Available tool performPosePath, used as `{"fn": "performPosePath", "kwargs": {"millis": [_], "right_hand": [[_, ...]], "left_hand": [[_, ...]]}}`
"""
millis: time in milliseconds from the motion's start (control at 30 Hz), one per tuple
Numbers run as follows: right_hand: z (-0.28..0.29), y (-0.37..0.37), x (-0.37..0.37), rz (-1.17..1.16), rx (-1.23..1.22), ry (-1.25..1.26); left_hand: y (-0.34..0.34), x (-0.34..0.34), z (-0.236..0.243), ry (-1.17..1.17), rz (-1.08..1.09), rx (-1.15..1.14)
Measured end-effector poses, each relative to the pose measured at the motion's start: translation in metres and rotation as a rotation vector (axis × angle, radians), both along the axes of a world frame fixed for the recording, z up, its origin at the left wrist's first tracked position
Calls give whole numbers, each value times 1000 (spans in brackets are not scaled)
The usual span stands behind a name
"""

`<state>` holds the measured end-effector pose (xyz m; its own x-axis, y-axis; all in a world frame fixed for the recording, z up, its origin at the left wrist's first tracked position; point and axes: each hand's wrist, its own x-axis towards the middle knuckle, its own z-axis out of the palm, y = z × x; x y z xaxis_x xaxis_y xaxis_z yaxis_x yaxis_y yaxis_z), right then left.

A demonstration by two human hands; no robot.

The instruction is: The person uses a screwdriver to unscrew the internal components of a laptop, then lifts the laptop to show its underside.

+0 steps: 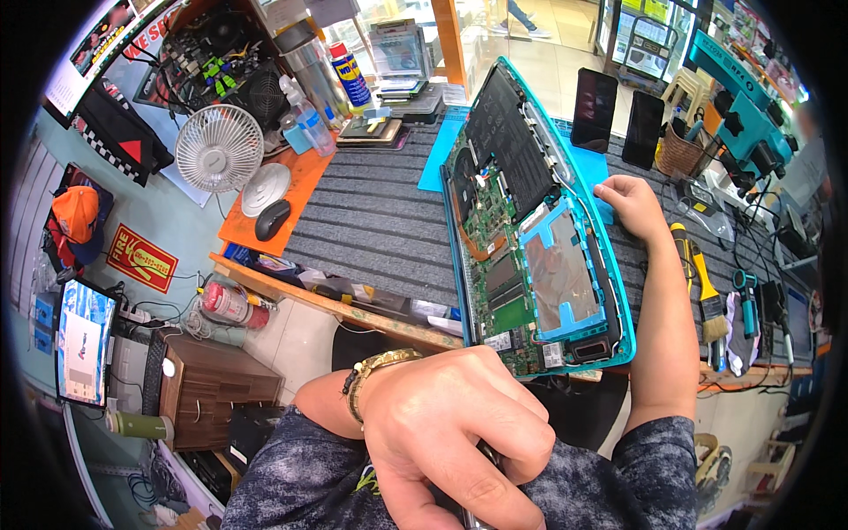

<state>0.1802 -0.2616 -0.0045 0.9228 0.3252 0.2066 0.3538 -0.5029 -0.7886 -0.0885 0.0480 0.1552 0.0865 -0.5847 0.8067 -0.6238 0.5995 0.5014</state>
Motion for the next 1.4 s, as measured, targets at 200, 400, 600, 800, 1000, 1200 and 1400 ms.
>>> {"fn": "performPosePath", "kwargs": {"millis": [200,400,600,800,1000,1200,1400], "right_hand": [[-3,-3,3,5,13,1],[0,1,1,-9,5,11],[-2,-3,2,-10,14,10],[-3,-4,2,-33,12,9],[-4,8,7,13,41,4],[-2,-3,4,-17,40,41],[-6,-3,5,-9,66,48]], "left_hand": [[3,-7,-8,67,48,4],[-3,2,-13,33,19,-150],[78,17,-58,293,463,7],[211,107,-97,689,1324,-293],[362,204,-158,699,1978,-457],[349,243,-197,598,2289,-195],[366,258,-210,590,2262,-155]]}}
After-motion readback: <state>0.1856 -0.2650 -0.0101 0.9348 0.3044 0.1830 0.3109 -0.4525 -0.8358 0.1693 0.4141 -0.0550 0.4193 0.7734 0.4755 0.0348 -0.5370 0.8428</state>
